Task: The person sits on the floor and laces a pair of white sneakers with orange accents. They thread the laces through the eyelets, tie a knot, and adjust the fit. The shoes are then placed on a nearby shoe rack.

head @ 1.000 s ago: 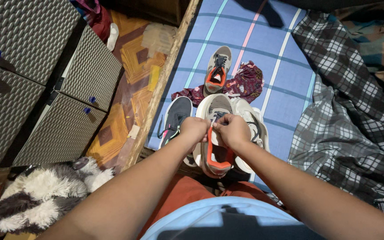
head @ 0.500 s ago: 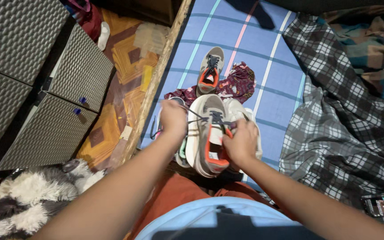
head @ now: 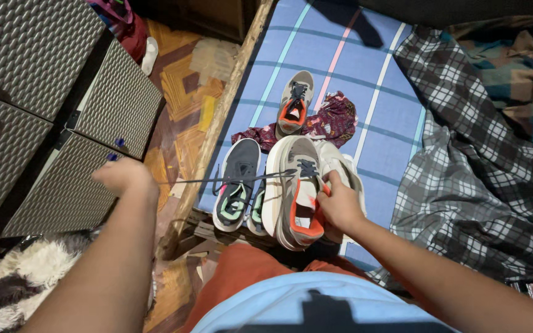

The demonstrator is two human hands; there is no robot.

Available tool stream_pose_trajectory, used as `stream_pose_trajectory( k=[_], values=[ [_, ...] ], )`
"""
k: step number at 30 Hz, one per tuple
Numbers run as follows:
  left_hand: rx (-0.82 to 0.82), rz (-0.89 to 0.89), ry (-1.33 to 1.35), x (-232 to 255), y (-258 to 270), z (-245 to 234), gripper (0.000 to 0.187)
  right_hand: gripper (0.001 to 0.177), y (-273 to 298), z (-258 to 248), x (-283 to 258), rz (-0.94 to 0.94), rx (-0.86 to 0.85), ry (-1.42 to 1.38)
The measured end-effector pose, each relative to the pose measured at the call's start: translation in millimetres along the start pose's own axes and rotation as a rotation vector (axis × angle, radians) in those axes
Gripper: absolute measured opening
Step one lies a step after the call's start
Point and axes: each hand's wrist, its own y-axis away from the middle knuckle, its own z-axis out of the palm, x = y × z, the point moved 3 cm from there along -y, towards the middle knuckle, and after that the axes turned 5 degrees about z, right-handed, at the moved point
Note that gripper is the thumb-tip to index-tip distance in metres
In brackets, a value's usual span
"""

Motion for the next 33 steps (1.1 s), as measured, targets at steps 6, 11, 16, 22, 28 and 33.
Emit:
stream_pose_trajectory(
  k=[6, 11, 16, 22, 28, 33],
  values=[
    [-0.418, 0.710, -0.632, 31, 126, 18, 0.021, 0.044, 10, -5, -18, -0.074, 0.015, 0.058],
    [-1.003, 1.187, -0.134, 42, 250, 44, 0.021, 0.047, 15, -11, -27, -0.063, 0.004, 0.035],
    [-1.086, 1.184, -0.345, 34, 275, 53, 0.020, 0.047, 17, -9, -32, -0.082, 0.014, 0.023],
    [-1.207, 1.004, -0.492, -32, 259, 140, 0.028, 0.046, 13, -6, -27, -0.101, 0.018, 0.040],
    [-1.519, -0.068, -0.173, -69, 226, 159, 0.038, 0.044, 15, -5, -28, -0.122, -0.015, 0.053],
    [-0.985, 1.132, -0.439, 8, 233, 85, 0.043, 0.043, 18, -13, -39, -0.125, 0.005, 0.113]
  ],
)
